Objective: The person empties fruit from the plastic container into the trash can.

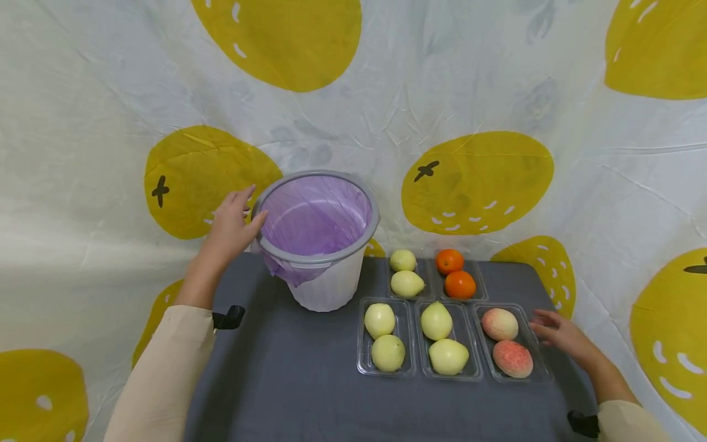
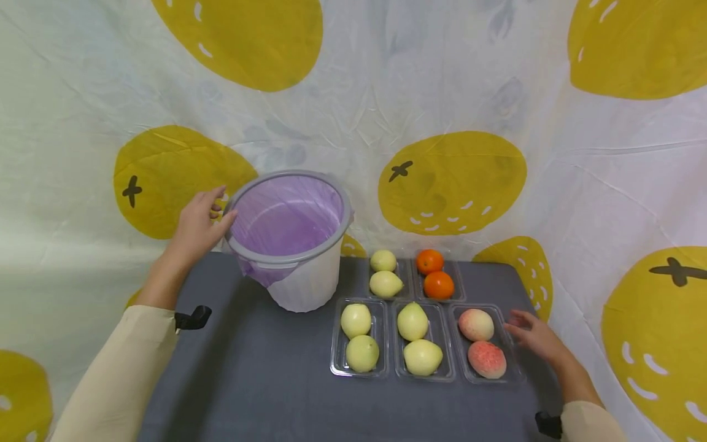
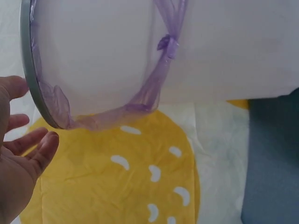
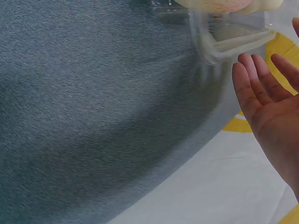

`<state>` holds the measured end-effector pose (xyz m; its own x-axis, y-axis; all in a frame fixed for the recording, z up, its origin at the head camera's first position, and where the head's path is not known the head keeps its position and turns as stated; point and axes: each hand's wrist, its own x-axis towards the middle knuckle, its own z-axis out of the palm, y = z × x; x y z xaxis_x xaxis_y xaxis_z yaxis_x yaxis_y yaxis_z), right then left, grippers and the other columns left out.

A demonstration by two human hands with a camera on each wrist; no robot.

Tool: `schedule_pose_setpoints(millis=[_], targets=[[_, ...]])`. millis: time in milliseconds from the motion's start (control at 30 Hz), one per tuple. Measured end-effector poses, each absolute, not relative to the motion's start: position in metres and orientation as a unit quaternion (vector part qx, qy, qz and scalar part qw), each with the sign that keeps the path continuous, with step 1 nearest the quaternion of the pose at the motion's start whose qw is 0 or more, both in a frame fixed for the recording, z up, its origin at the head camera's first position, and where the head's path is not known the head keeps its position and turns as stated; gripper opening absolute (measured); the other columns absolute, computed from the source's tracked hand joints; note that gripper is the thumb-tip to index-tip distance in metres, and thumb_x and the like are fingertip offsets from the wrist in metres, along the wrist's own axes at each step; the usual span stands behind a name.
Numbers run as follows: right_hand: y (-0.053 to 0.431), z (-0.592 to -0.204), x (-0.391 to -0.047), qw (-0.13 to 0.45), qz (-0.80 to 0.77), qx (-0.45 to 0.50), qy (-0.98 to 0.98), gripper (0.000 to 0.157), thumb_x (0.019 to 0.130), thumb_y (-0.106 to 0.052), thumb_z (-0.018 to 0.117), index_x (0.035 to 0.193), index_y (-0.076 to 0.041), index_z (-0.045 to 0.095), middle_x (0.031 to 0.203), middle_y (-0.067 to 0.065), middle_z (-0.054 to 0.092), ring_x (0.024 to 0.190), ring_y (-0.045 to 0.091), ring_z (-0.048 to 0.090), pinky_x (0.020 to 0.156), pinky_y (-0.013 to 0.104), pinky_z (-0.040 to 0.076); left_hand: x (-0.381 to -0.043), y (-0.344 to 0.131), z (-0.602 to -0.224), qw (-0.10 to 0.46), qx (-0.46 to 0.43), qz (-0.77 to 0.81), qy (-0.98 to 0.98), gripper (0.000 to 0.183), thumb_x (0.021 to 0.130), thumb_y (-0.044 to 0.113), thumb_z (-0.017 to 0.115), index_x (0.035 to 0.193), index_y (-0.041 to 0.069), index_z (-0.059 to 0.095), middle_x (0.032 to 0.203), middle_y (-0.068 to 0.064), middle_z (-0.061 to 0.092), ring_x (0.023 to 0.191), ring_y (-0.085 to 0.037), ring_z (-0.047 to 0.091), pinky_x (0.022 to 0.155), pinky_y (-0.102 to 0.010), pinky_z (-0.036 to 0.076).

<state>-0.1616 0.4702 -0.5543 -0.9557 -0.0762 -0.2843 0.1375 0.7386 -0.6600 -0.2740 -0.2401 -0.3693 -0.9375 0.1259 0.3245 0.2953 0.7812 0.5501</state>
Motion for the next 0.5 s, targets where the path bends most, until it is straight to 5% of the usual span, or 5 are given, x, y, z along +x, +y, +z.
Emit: schedule_pose_setpoints(millis=[233, 500], targets=[[0.474, -0.563, -0.157, 0.208, -0.402, 0.056, 0.89, 0.071, 0.109, -0.034, 0.049, 0.148, 0.022, 0.03, 0.141, 0.043, 0.049, 0.113, 0.042, 0.068, 0.088, 0.043, 0.061, -0.282, -0.238, -0.369, 0.131, -0.081, -0.348, -0.925, 0.061, 0.101, 0.02, 0.065, 0.155, 0.002, 0.044, 0.141, -0.028, 0.051, 0.115, -0.044, 0.062, 0.093, -0.058, 0.055], [0.47, -0.575, -0.155, 0.211, -0.404, 0.081, 0.886, 0.065, 0.108, -0.033, 0.052, 0.144, 0.021, 0.038, 0.124, 0.03, 0.067, 0.093, 0.018, 0.072, 0.08, 0.035, 0.061, -0.287, -0.242, -0.374, 0.123, -0.068, -0.383, -0.913, 0.052, 0.102, 0.014, 0.06, 0.15, -0.001, 0.05, 0.138, -0.028, 0.054, 0.112, -0.044, 0.065, 0.092, -0.058, 0.056]])
